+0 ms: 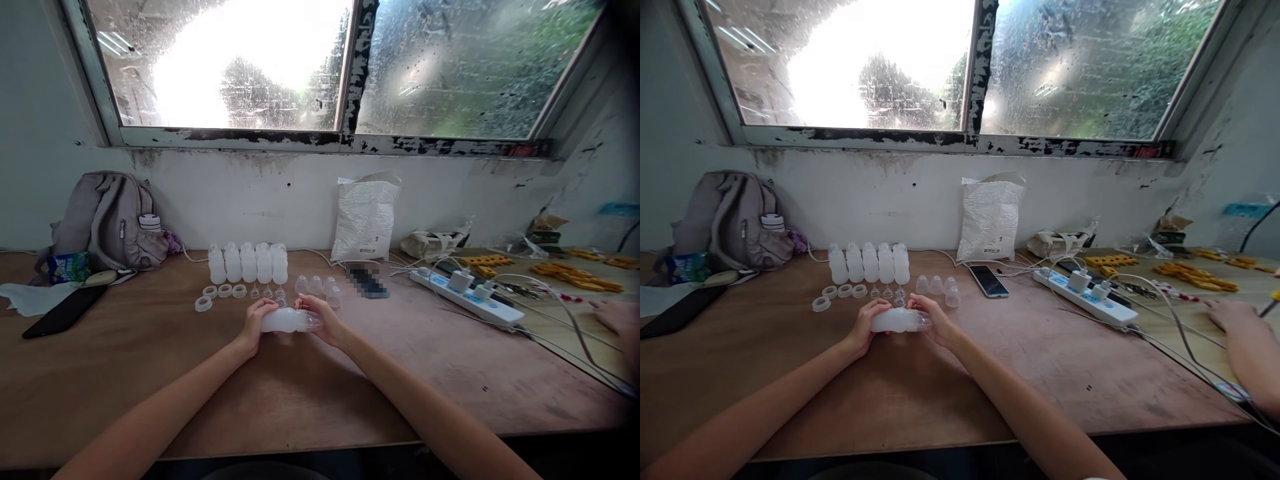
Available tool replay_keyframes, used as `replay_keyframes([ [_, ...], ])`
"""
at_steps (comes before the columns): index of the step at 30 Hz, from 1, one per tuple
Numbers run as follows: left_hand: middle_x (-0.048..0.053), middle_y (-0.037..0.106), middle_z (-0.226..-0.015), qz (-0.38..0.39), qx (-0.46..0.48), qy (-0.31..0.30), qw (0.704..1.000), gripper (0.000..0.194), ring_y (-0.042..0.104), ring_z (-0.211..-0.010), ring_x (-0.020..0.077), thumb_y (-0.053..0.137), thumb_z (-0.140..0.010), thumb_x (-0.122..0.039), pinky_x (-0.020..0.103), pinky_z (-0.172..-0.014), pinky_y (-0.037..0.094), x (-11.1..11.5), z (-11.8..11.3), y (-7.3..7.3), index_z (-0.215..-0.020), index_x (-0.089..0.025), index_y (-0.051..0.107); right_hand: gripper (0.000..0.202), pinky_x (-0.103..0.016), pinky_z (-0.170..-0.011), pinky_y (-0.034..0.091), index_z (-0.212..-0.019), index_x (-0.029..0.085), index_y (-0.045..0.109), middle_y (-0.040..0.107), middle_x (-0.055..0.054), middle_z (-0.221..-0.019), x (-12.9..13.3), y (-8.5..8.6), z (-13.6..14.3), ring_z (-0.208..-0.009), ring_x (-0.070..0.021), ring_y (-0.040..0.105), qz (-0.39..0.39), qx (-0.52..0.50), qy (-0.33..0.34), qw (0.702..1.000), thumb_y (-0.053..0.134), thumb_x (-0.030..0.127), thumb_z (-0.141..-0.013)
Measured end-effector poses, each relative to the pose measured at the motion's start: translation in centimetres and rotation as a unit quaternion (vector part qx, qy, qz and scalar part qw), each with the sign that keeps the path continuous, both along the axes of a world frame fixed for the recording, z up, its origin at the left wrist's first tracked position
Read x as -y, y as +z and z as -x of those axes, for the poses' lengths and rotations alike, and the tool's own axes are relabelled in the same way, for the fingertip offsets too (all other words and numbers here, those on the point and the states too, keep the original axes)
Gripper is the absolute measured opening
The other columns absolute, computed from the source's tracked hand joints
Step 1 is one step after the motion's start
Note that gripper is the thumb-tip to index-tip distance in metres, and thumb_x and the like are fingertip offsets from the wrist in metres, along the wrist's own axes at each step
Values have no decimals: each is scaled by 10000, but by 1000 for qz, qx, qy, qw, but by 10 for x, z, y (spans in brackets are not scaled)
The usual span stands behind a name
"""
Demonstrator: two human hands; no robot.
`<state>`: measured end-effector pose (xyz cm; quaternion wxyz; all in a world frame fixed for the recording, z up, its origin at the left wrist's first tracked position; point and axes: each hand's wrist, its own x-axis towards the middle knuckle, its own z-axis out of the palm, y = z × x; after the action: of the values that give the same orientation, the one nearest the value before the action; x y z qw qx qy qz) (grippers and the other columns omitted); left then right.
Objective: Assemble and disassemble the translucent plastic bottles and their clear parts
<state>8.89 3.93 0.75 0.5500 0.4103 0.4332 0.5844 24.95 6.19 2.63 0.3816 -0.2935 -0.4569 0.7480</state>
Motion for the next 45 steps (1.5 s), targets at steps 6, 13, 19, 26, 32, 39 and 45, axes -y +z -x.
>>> replay_keyframes([
  [6,8,549,-646,-3,-10,-12,1000,187,537,-561,144,598,-589,-311,188,-354,382,0,1,0,-667,-148,551,327,-239,-491,404,-627,168,532,524,-1,-621,2,10,-3,-511,-111,480,0,12,32,999,485,476,-727],
  [13,-14,539,-603,-20,-35,-2,999,154,521,-529,139,574,-588,-311,196,-340,371,4,-1,0,-620,-164,539,386,-204,-410,332,-571,167,495,482,17,-512,7,6,2,-438,-92,435,-14,37,-8,999,466,522,-719],
  [19,-28,511,-559,-67,-61,30,995,133,487,-492,123,550,-602,-291,183,-334,341,10,-4,-1,-579,-163,523,396,-201,-397,309,-552,165,484,463,27,-489,12,4,4,-416,-83,415,-27,38,-4,999,455,518,-729],
  [26,-32,516,-539,-104,-85,96,986,112,461,-506,112,540,-622,-248,196,-434,343,12,-6,-6,-551,-162,523,382,-197,-396,298,-539,160,482,453,22,-493,16,4,8,-424,-83,406,-37,36,-25,998,462,491,-729],
  [32,-28,521,-557,-147,-106,146,973,106,462,-557,116,521,-633,-207,207,-525,348,21,-8,-5,-536,-164,512,367,-202,-425,298,-534,150,494,462,12,-522,21,4,9,-458,-86,411,-73,40,-31,996,488,460,-729],
  [39,-18,526,-596,-217,-156,149,952,132,466,-590,116,497,-685,-232,215,-568,353,33,-9,0,-579,-155,514,356,-209,-432,240,-536,149,465,423,23,-519,24,12,5,-461,-79,365,-113,67,-6,991,517,446,-728],
  [45,-22,523,-607,-234,-152,158,947,141,465,-598,111,491,-711,-225,215,-586,355,36,-11,-1,-586,-159,500,338,-219,-449,187,-542,147,458,375,38,-513,23,14,3,-471,-68,306,-141,99,-4,985,531,417,-731],
])
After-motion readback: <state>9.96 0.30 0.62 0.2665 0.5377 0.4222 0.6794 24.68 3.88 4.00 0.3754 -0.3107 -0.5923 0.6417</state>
